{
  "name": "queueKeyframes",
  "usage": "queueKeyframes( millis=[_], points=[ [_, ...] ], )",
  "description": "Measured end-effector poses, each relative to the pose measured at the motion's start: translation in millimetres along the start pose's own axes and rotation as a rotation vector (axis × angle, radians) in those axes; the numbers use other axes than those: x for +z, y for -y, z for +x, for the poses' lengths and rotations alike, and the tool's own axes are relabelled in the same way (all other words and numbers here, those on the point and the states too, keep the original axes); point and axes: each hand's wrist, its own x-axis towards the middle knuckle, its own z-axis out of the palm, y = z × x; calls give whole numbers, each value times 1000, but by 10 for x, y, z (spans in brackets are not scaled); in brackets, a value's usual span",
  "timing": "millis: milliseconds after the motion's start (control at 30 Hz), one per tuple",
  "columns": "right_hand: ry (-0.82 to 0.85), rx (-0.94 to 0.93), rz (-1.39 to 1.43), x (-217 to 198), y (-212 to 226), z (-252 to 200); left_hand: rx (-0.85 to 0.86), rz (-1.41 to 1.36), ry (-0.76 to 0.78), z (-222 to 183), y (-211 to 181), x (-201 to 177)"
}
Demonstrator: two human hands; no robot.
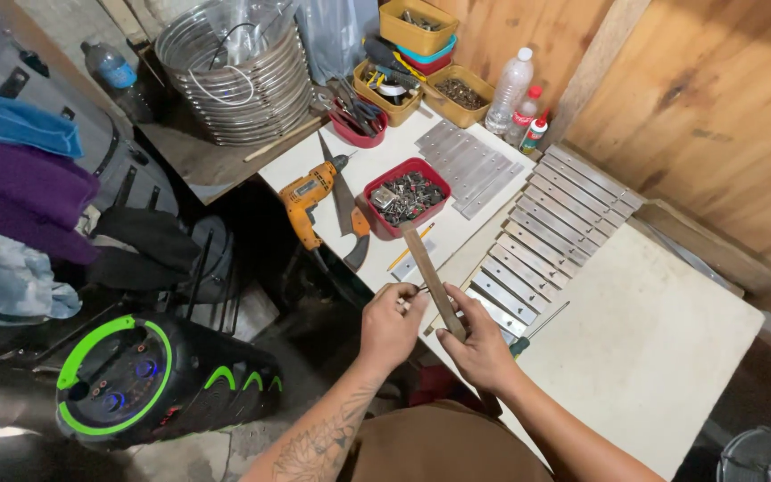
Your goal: Assembling a glockenspiel by marking the wooden frame and fastening metal bars with screws
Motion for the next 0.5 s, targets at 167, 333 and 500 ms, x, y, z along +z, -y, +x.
queueKeyframes(
  millis=[167,333,500],
  points=[
    [-22,55,-12,-110,30,-44,267,-48,-67,-17,-55,101],
    [-61,77,-83,-177,13,-104,-295,-258,102,50,153,352],
    [-115,98,-78,-252,114,-194,-449,-489,73,3,-72,523]
  ],
)
